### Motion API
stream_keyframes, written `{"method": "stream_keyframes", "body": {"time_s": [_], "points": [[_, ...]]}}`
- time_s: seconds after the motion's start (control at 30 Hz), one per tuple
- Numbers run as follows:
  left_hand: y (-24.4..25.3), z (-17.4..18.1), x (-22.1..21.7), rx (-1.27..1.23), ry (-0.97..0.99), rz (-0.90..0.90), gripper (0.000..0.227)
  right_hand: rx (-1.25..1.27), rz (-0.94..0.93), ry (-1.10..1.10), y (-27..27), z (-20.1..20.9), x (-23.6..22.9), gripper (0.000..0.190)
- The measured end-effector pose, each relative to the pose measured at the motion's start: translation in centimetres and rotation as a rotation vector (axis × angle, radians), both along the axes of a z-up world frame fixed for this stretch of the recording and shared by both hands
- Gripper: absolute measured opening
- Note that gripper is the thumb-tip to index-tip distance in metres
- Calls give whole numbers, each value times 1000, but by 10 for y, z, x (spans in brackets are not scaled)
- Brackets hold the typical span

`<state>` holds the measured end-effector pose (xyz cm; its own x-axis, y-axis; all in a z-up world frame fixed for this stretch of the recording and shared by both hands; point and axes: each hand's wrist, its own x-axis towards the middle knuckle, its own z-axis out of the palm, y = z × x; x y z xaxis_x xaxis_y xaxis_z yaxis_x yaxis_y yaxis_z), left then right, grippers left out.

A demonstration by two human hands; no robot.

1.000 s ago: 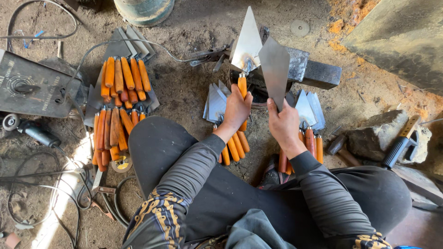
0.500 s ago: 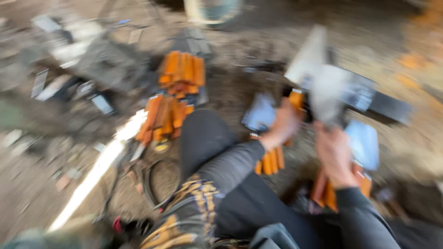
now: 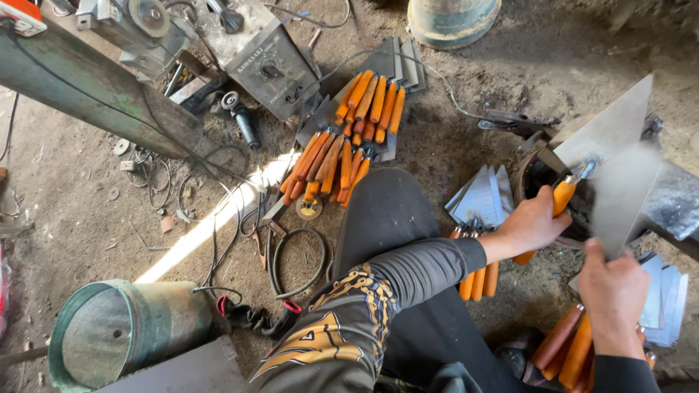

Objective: The person sits on the ground and repeatedly hammers the metal blade of a trowel against an anvil. They handle multiple trowels with orange handles, striking each one several times before placing it aside.

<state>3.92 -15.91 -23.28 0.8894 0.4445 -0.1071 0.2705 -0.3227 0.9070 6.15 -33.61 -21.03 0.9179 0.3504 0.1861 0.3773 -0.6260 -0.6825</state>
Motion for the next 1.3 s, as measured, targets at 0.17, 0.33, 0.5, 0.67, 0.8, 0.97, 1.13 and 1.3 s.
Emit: {"method": "stream_keyframes", "body": {"time_s": [0.17,0.33,0.5,0.67,0.8,0.97,1.13,1.3], "points": [[6,8,2,-105,-8,-16,41,87,-50,101,8,14,-3,34],[2,-3,7,-168,27,-30,39,-62,22,-58,5,15,-4,30],[31,-20,27,-565,44,-49,36,94,-38,112,6,34,-5,35],[69,2,25,-254,96,-182,30,266,-1,130,12,66,-17,26],[97,54,-1,609,80,-258,44,383,18,118,21,82,-24,31],[135,95,5,810,-66,-288,14,372,43,50,16,91,-36,26],[149,94,42,1164,-170,-642,15,361,-20,62,15,105,-42,27],[155,74,78,1389,-322,-634,9,437,-39,0,2,125,-43,25]]}}
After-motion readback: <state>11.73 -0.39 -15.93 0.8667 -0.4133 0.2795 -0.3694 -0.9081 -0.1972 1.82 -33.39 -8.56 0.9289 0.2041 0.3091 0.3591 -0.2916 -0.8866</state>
